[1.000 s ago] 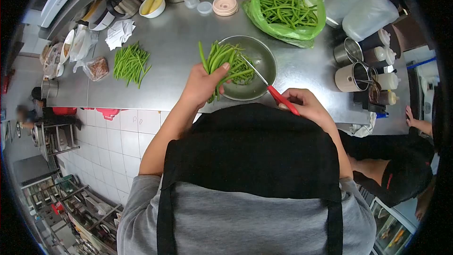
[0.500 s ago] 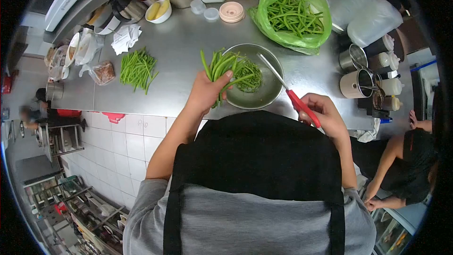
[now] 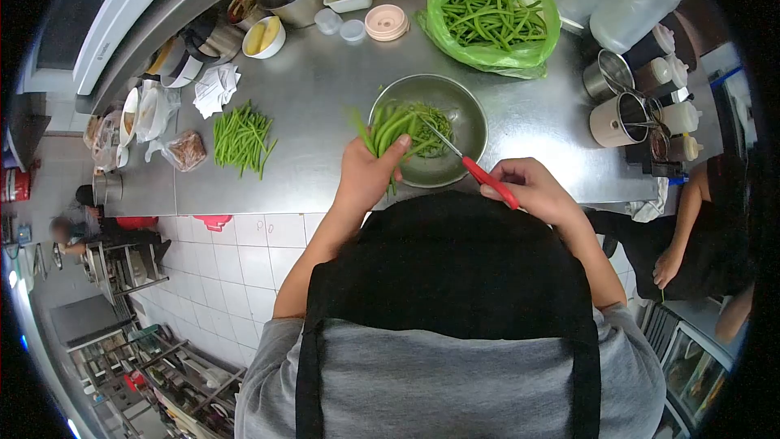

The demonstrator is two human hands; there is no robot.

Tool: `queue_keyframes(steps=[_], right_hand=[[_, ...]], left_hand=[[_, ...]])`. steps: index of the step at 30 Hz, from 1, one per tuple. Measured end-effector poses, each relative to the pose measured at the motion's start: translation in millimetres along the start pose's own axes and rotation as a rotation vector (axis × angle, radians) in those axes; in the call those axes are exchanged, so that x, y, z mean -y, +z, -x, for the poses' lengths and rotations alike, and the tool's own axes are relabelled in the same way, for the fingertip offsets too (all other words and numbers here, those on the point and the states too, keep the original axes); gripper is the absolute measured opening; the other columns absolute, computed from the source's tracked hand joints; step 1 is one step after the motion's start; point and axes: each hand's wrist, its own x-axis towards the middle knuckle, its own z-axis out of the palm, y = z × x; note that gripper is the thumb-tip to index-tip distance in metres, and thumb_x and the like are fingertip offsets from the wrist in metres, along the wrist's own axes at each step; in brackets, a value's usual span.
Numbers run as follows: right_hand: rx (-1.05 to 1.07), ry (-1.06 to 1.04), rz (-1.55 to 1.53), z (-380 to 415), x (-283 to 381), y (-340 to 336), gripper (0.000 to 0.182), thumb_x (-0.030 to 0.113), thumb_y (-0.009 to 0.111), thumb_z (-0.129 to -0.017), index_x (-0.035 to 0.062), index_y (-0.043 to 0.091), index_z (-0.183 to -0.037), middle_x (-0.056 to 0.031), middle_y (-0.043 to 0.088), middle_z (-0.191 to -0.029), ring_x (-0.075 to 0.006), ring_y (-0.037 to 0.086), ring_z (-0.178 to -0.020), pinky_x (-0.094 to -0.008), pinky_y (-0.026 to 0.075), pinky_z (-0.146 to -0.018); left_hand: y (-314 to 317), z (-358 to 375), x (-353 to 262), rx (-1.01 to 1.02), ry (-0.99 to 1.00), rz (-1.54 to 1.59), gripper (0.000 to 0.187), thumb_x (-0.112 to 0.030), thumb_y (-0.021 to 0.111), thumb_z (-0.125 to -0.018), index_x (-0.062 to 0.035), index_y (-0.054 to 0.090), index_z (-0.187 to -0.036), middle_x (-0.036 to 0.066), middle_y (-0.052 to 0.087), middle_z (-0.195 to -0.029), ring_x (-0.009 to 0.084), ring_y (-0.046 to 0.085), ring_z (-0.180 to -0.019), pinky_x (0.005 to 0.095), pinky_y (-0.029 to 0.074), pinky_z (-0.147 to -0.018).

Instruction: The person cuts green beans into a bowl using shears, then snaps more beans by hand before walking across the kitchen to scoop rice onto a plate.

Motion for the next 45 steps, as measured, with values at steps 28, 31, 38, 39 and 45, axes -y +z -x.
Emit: queue_keyframes(steps=[28,31,38,39,45], right_hand=[[0.017,-0.056,-0.072,32,14,-9,0.017,0.012,0.074,-0.072,0.0015,0.061,-0.075,0.0013,0.059,-0.066,-0.0037,0.052,-0.060,-0.0184,0.040,-0.055],[0.023,-0.072,-0.088,30,11,-7,0.020,0.016,0.075,-0.073,0.0010,0.060,-0.073,0.0003,0.059,-0.064,-0.0044,0.052,-0.058,-0.0192,0.040,-0.053],[0.021,-0.097,-0.078,34,17,-7,0.020,0.015,0.075,-0.073,0.0018,0.060,-0.074,0.0024,0.058,-0.062,-0.0034,0.051,-0.056,-0.0185,0.039,-0.050],[0.022,-0.103,-0.069,35,18,-7,0.020,0.016,0.075,-0.073,0.0019,0.060,-0.075,0.0027,0.058,-0.062,-0.0033,0.051,-0.056,-0.0185,0.038,-0.050],[-0.055,-0.145,0.002,34,20,-4,0.023,0.020,0.076,-0.072,0.0026,0.060,-0.074,0.0014,0.058,-0.060,-0.0039,0.050,-0.053,-0.0194,0.038,-0.048]], left_hand=[[-7,-2,-6,0.008,-0.085,0.183,0.023,-0.010,0.061,-0.084,0.0014,0.052,-0.101,0.008,0.060,-0.085,0.0150,0.058,-0.068,0.0248,0.045,-0.048],[-8,-2,-8,0.020,-0.123,0.232,0.022,-0.011,0.060,-0.085,0.0012,0.052,-0.101,0.008,0.059,-0.084,0.0150,0.057,-0.065,0.0247,0.044,-0.048],[-14,-2,-9,0.103,-0.215,0.361,0.024,-0.014,0.060,-0.086,0.0008,0.053,-0.103,0.009,0.059,-0.085,0.0142,0.055,-0.067,0.0247,0.043,-0.048],[-13,-1,-9,0.109,-0.190,0.369,0.024,-0.014,0.060,-0.086,0.0009,0.053,-0.103,0.009,0.059,-0.085,0.0140,0.055,-0.068,0.0246,0.043,-0.049],[-8,1,-9,0.119,-0.089,0.342,0.023,-0.013,0.060,-0.086,0.0003,0.052,-0.103,0.009,0.059,-0.083,0.0134,0.054,-0.066,0.0245,0.043,-0.050]])
